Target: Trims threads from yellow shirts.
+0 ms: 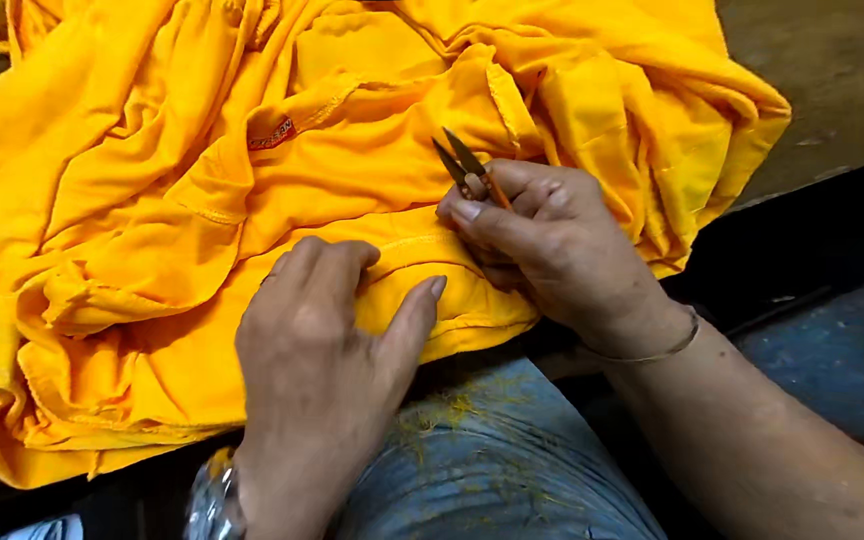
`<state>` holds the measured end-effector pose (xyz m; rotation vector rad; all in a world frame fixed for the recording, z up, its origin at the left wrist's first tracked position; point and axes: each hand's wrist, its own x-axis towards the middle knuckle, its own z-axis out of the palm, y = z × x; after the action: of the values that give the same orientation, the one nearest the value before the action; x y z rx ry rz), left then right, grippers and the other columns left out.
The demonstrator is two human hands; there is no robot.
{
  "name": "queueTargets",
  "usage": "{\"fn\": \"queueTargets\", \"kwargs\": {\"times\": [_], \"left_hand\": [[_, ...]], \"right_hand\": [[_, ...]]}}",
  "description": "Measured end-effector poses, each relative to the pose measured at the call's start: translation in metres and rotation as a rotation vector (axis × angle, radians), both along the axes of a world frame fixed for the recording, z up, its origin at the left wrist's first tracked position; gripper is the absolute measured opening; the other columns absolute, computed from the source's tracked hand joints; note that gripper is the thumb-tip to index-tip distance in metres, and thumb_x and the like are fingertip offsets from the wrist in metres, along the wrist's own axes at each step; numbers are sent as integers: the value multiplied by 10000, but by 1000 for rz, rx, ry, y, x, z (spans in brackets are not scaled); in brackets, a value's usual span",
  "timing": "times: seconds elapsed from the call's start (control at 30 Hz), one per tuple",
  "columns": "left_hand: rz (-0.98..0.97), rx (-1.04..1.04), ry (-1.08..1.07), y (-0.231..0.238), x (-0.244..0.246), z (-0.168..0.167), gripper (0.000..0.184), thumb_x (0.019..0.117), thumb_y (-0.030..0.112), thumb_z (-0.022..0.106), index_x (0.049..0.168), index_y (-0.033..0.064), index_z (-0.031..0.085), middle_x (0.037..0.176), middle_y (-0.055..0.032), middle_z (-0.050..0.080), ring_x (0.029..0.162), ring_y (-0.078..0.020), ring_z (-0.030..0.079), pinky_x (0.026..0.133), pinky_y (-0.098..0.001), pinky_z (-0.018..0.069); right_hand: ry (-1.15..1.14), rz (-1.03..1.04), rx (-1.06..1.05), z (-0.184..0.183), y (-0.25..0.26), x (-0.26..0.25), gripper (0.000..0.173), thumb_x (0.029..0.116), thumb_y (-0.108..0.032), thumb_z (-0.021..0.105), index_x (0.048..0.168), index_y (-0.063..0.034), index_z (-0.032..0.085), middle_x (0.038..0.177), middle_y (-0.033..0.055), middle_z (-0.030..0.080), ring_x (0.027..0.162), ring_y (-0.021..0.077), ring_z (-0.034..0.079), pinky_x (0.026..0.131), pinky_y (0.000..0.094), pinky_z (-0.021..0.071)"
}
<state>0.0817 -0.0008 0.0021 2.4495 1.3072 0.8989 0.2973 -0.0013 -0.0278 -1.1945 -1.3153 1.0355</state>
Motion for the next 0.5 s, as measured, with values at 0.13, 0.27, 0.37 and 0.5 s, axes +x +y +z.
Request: {"fn": "queueTargets", "kwargs": {"times": [0.13,0.27,0.37,0.5], "left_hand": [[-31,-60,-96,10,15,-20,105,964,206,689,970,107,725,870,24,654,742,-95,605,669,-323,475],[-348,-307,-470,-12,-6,-16,60,994,118,624,986,77,667,1007,-8,675,905,-127,675,762,-272,602],[-570,-654,-618,-46,-32,-15,124,1034,198,622,1015,80,654,1000,-53,724,958,-166,711,849,-338,610],[-682,-935,-623,-84,-48,-40,129,985,109,671,946,-13,688,892,-116,704,860,-152,683,801,-325,571]], "right_hand": [[-88,-25,73,-3,-3,0,100,1031,-95,596,997,-35,669,668,-7,546,484,59,451,417,185,362],[-77,-1,87,-3,-3,1,99,1028,-81,597,1002,-25,674,677,-5,561,499,51,472,418,171,368],[-81,43,134,-5,-4,4,102,1029,-66,584,1005,-15,669,697,-11,570,529,38,488,448,158,386],[-124,102,183,-5,-5,6,93,1019,-53,587,1009,-12,670,746,-11,607,584,27,527,493,149,423]]}}
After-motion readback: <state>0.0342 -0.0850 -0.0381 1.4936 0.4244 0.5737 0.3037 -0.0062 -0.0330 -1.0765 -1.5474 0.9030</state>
